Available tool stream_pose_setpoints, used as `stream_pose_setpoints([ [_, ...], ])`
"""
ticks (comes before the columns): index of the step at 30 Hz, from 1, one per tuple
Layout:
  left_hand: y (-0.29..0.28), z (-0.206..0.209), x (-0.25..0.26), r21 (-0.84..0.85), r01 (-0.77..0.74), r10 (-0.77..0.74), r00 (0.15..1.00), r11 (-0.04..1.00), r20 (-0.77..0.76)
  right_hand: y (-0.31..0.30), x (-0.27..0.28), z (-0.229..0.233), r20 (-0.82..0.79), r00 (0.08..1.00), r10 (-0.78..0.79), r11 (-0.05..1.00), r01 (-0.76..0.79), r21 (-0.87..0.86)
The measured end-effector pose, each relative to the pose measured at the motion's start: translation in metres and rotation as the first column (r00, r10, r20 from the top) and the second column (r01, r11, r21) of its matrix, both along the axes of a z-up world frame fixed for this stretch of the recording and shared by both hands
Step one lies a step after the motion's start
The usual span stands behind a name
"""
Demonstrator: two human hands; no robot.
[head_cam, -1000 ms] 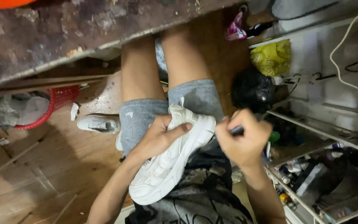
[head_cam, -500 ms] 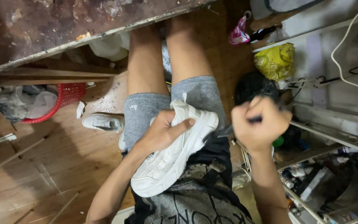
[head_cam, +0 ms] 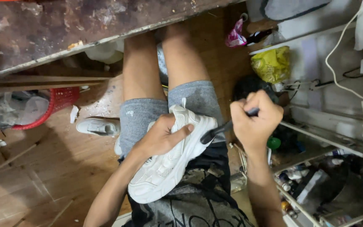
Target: The person scrubs a white sneaker using a brush and soapy water. They repeatedly dip the brush into a blue bowl of water and an orange bowl of soapy solution while holding the shoe on their lap. The person scrubs the upper, sides, and sole of the shoe with the brush.
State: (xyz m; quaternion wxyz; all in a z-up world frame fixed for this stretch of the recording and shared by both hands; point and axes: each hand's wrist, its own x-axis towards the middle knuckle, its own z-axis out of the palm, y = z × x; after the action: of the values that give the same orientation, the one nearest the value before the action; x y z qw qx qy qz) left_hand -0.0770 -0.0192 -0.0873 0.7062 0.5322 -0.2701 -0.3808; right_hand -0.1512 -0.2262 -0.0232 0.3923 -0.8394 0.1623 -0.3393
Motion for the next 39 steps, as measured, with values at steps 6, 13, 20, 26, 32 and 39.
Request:
stream_pose_setpoints([
  [6,0.002,0.014,-0.002,-0.029,-0.004,0.005,0.999,1.000,0.039,0.002,-0.007,-0.011,-0.012,0.999,0.035,0.993,-0.036,-0.112],
  [13,0.002,0.021,-0.003,-0.044,0.002,0.001,0.998,0.999,0.071,0.010,-0.007,-0.013,-0.027,0.990,0.138,0.988,-0.139,-0.070],
  [20,0.002,0.012,-0.004,-0.044,-0.008,0.013,0.994,0.999,0.104,0.012,-0.001,-0.003,0.031,0.990,0.136,0.990,-0.135,-0.027],
  [26,0.002,0.009,-0.007,-0.036,-0.019,0.024,0.992,0.999,0.124,0.016,-0.006,0.003,-0.038,0.997,0.066,0.993,-0.069,-0.091],
  [32,0.001,0.011,-0.007,0.002,-0.021,0.020,0.984,1.000,0.176,0.025,-0.020,-0.010,-0.118,0.993,-0.027,0.961,-0.006,-0.276],
  [39,-0.001,0.015,-0.007,0.001,-0.033,0.033,0.976,0.999,0.214,0.027,-0.011,0.009,-0.034,0.990,0.137,0.984,-0.140,-0.113],
])
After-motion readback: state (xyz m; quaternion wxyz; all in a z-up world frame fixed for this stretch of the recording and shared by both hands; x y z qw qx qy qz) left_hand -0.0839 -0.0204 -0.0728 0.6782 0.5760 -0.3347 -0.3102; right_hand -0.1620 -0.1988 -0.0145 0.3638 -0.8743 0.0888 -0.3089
